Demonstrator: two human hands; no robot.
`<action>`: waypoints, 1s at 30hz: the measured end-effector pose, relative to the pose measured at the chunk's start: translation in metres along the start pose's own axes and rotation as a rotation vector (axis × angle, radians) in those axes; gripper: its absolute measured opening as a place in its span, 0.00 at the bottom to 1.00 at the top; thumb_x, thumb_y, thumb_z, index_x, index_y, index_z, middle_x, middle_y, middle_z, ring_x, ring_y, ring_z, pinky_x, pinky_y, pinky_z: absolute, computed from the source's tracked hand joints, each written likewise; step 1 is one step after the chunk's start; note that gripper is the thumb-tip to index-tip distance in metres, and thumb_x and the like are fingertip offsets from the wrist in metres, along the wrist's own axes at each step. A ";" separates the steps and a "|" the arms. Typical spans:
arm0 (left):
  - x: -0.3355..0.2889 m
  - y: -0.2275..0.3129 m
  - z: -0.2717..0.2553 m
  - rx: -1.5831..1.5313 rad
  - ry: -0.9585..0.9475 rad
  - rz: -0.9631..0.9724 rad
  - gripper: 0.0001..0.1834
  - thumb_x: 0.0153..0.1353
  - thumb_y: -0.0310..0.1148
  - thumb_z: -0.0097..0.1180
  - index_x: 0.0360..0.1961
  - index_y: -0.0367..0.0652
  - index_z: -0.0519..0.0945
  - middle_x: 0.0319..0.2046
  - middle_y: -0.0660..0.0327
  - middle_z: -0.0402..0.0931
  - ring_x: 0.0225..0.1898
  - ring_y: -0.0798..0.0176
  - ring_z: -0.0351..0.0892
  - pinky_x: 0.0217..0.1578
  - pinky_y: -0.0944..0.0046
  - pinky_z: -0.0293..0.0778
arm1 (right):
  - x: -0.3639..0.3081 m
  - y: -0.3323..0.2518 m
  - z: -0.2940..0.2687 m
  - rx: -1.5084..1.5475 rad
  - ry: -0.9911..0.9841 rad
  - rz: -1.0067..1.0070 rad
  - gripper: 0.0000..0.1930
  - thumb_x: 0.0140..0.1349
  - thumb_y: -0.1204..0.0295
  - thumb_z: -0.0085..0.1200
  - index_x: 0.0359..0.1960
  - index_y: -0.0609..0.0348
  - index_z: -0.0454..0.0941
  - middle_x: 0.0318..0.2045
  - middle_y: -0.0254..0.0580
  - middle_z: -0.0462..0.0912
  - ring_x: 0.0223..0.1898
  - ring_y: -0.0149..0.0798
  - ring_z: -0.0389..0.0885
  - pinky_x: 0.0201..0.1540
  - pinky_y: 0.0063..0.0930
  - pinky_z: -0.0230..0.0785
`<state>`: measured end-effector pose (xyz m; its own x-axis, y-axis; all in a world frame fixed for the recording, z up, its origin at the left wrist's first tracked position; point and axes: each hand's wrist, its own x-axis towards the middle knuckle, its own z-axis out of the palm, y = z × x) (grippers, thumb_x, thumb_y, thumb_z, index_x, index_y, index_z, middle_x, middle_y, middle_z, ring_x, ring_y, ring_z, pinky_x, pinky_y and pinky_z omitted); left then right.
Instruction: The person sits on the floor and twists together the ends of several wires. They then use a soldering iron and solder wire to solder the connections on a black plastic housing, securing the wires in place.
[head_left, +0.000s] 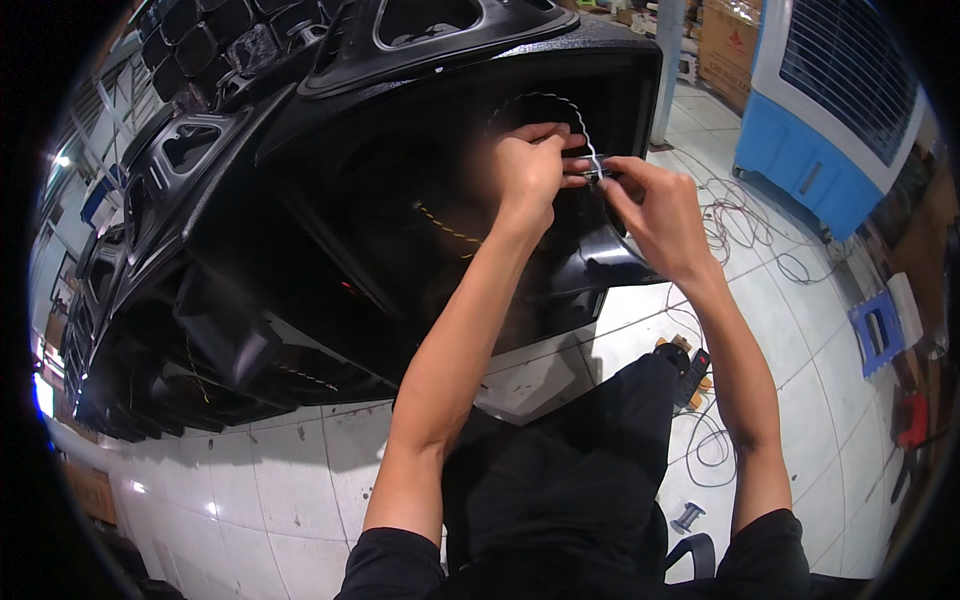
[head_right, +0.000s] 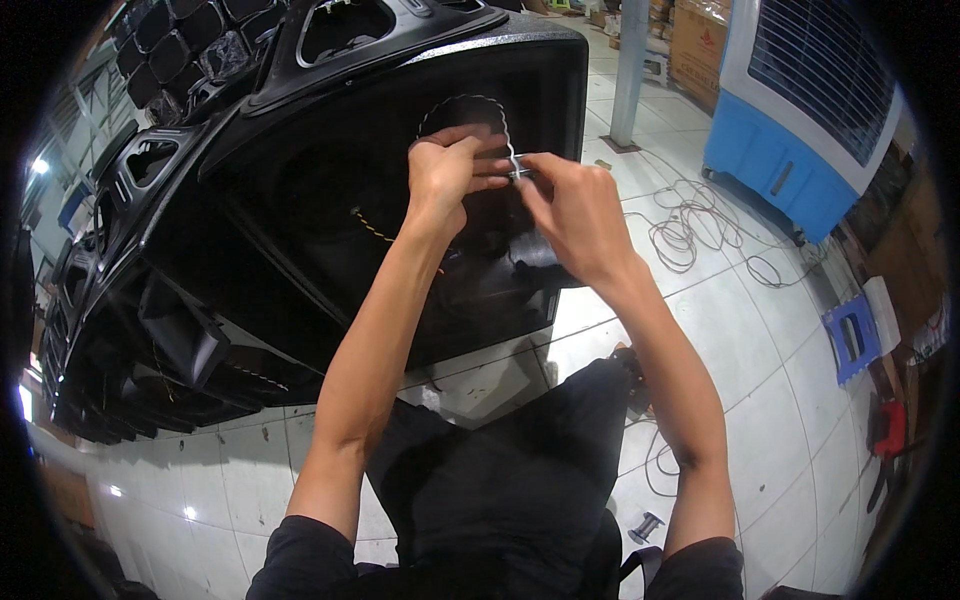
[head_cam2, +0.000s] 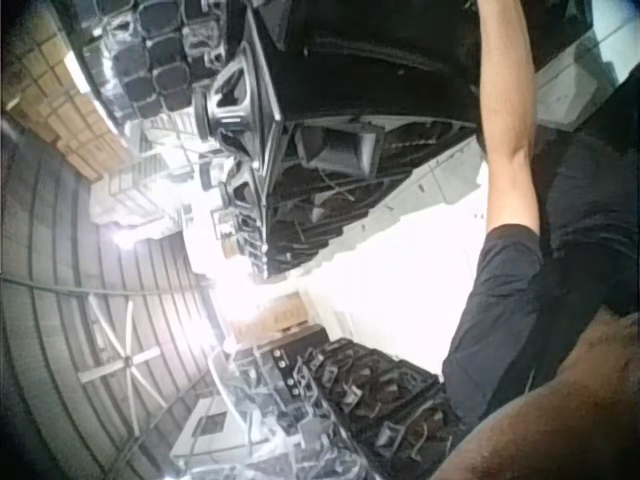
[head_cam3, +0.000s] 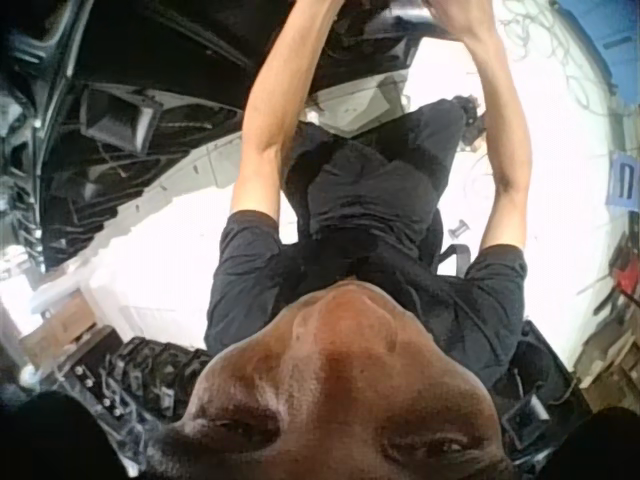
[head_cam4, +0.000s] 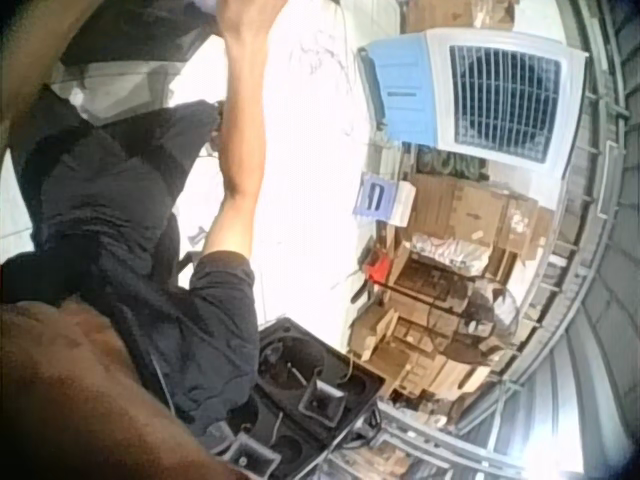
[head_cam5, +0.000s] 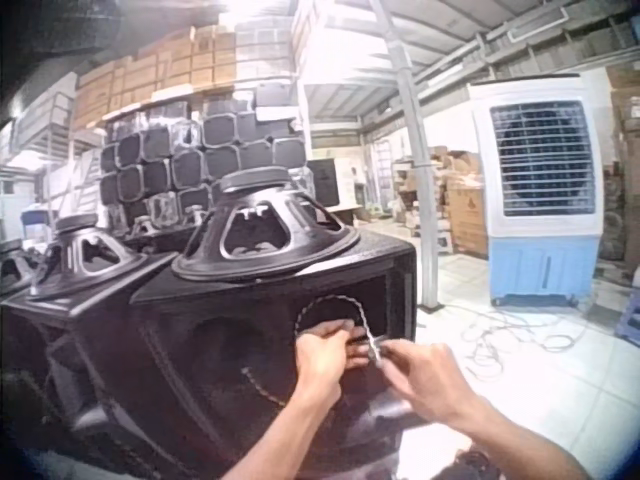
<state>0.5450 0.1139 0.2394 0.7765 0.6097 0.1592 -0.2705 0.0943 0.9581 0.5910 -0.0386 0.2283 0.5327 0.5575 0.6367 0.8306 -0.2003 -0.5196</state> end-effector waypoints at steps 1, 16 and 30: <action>0.005 -0.001 0.001 0.024 -0.024 0.010 0.19 0.66 0.25 0.48 0.54 0.20 0.71 0.44 0.41 0.82 0.33 0.54 0.86 0.32 0.60 0.84 | 0.005 0.010 0.001 -0.029 0.062 -0.042 0.11 0.62 0.74 0.59 0.43 0.67 0.83 0.30 0.54 0.86 0.31 0.49 0.86 0.36 0.35 0.76; 0.041 0.001 -0.008 -0.128 -0.133 -0.036 0.10 0.70 0.27 0.51 0.44 0.29 0.78 0.37 0.50 0.80 0.39 0.52 0.85 0.43 0.55 0.84 | 0.082 0.068 0.034 -0.416 0.088 -0.284 0.09 0.59 0.76 0.58 0.40 0.63 0.84 0.32 0.54 0.84 0.35 0.55 0.83 0.39 0.42 0.76; 0.050 -0.020 0.005 -0.228 -0.022 -0.046 0.11 0.70 0.24 0.47 0.43 0.21 0.73 0.41 0.39 0.79 0.44 0.44 0.84 0.50 0.51 0.83 | 0.038 0.059 0.023 -0.257 0.069 -0.207 0.10 0.59 0.72 0.64 0.39 0.65 0.84 0.31 0.49 0.84 0.32 0.47 0.83 0.36 0.36 0.75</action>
<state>0.5923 0.1385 0.2298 0.8026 0.5835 0.1242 -0.3541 0.2984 0.8863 0.6560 -0.0110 0.2088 0.3511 0.5532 0.7555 0.9312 -0.2905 -0.2200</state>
